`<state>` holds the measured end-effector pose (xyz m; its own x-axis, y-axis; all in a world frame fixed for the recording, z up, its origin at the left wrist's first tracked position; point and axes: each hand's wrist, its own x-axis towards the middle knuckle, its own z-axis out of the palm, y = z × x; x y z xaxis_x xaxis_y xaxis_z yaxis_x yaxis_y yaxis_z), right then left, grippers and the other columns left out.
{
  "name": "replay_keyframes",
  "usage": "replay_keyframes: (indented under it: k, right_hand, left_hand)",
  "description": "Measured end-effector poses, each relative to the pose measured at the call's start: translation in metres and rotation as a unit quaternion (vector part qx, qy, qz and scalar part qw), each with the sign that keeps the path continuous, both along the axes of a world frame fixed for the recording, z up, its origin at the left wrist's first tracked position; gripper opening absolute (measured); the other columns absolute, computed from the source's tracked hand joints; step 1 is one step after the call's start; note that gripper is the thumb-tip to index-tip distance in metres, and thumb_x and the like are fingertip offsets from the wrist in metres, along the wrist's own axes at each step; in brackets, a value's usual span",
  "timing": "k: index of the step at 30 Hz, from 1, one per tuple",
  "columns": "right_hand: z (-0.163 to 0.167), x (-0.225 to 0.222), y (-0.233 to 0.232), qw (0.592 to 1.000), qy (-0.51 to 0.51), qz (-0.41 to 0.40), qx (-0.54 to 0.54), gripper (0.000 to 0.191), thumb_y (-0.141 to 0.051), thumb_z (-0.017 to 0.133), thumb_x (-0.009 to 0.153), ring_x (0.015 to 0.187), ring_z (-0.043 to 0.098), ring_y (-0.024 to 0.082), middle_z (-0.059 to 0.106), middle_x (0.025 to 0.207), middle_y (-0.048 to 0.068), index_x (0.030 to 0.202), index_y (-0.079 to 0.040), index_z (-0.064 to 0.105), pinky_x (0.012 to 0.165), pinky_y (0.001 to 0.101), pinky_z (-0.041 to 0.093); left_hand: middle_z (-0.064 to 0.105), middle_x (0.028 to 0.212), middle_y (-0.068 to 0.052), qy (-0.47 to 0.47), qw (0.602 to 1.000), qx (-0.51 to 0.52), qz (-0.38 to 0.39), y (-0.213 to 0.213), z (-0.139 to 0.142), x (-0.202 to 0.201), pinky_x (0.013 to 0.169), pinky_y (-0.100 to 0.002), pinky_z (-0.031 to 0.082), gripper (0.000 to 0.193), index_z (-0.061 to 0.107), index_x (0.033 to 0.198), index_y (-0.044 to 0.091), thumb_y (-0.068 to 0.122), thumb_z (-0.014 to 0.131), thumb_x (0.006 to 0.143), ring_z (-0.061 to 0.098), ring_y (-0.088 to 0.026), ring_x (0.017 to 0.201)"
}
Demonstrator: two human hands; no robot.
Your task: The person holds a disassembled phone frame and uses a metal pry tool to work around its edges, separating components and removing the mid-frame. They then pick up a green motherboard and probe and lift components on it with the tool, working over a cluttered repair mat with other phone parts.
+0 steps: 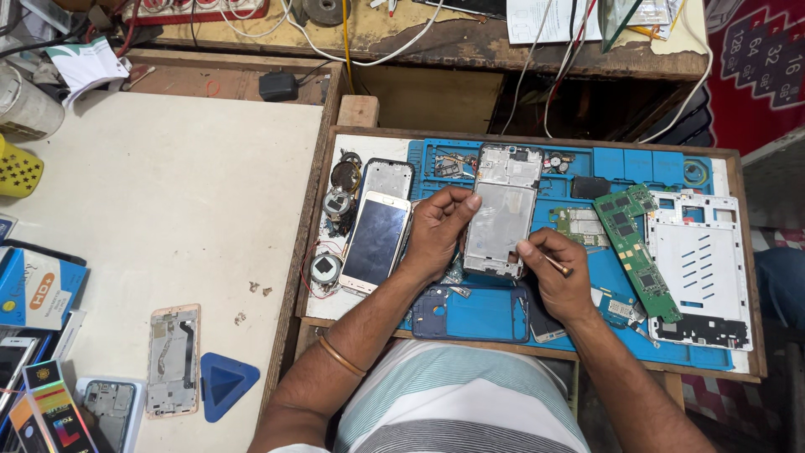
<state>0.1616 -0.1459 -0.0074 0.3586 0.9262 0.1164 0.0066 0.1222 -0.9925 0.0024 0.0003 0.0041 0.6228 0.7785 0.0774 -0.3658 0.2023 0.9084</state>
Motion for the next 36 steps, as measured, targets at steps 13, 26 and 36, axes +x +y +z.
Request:
replay_keyframes:
  k: [13, 26, 36]
  right_hand:
    - [0.0071, -0.0028, 0.0034, 0.998, 0.007, -0.056, -0.013, 0.018, -0.020, 0.070, 0.100, 0.064, 0.058, 0.005, 0.071, 0.081, 0.002, 0.095, -0.002, 0.069, 0.057, 0.0207, 0.048]
    - [0.0056, -0.0049, 0.0012, 0.999, 0.007, -0.045, -0.030, 0.016, -0.017, 0.073, 0.097, 0.059, 0.056, 0.004, 0.067, 0.073, 0.001, 0.089, -0.003, 0.068, 0.053, 0.0202, 0.045]
    - [0.0017, -0.0062, -0.0028, 0.996, -0.010, -0.087, 0.001, 0.020, -0.020, 0.068, 0.105, 0.066, 0.057, 0.005, 0.070, 0.082, 0.003, 0.094, -0.002, 0.067, 0.059, 0.0201, 0.045]
  left_hand:
    - [0.061, 0.073, 0.004, 0.042, 0.996, 0.078, -0.001, -0.0055, 0.0069, -0.0001, 0.044, -0.016, 0.042, 0.025, 0.066, 0.114, 0.002, 0.021, 0.071, 0.099, 0.052, 0.001, 0.056]
    - [0.054, 0.067, 0.007, 0.043, 0.995, 0.095, 0.006, -0.0037, 0.0024, -0.0013, 0.049, -0.018, 0.036, 0.027, 0.068, 0.121, 0.000, 0.021, 0.070, 0.103, 0.045, 0.001, 0.056]
    - [0.062, 0.074, 0.002, 0.044, 0.995, 0.093, 0.017, -0.0092, 0.0010, -0.0037, 0.047, -0.019, 0.042, 0.033, 0.065, 0.124, -0.001, 0.020, 0.071, 0.100, 0.053, -0.002, 0.057]
